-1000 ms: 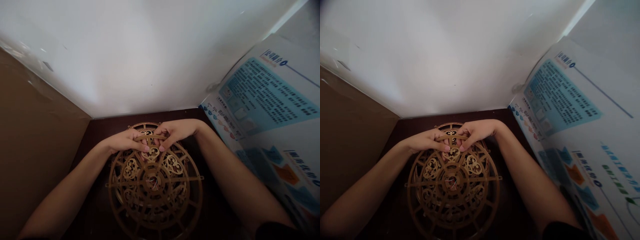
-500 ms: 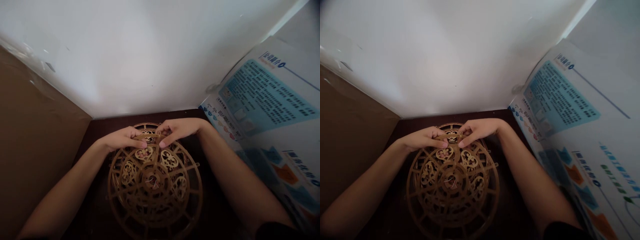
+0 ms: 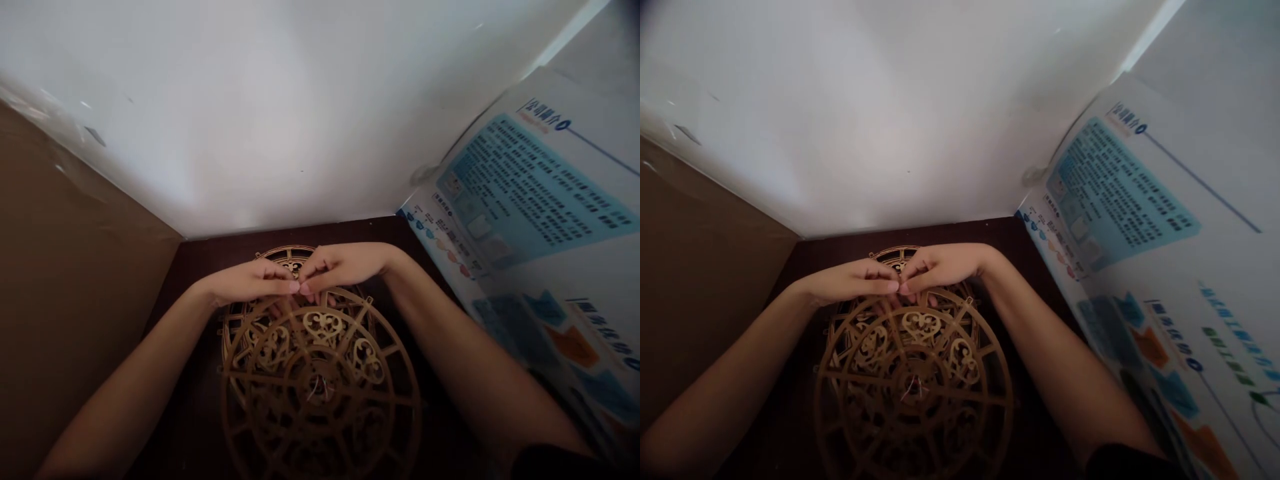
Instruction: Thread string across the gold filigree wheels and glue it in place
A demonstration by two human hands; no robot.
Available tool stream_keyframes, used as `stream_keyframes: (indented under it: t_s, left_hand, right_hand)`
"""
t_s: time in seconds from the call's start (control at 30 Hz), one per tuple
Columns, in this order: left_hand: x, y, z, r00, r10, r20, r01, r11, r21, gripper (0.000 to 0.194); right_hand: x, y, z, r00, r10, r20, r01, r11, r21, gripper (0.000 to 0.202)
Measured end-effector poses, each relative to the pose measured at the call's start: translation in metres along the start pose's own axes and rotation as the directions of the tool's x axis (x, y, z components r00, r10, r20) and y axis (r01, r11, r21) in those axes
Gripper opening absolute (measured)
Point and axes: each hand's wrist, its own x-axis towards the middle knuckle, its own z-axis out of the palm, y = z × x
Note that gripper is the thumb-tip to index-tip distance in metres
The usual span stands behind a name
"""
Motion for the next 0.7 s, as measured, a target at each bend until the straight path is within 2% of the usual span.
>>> stream_keyframes:
  t_s: [0.13,0.3,0.4,0.57,0.7]
  left_hand:
    - [0.004,-0.003,0.001,0.999,0.040,0.011,-0.040,0.999,-0.002,0.046]
    - [0.004,-0.009,-0.006,1.000,0.009,0.011,-0.009,1.000,0.013,0.044]
    - [0.002,-0.010,-0.007,0.999,-0.002,0.047,0.000,0.999,0.035,0.042]
    - [0.005,-0.006,0.003,0.995,0.022,0.099,-0.038,0.986,0.161,0.032]
    - [0.011,-0.006,0.009,0.990,0.005,0.138,-0.024,0.990,0.137,0.025]
  right_hand:
    - [0.002,0.001,0.001,0.999,0.009,0.044,-0.008,1.000,-0.011,0.047]
    - [-0.012,0.008,-0.012,0.988,0.079,0.132,-0.071,0.995,-0.066,0.046]
    - [-0.013,0.010,-0.014,0.987,0.061,0.149,-0.050,0.996,-0.077,0.048]
    - [-0.002,0.005,-0.008,0.996,-0.016,0.086,0.025,0.994,-0.104,0.037]
    - [0.001,0.004,-0.007,0.999,-0.022,0.038,0.026,0.994,-0.105,0.034]
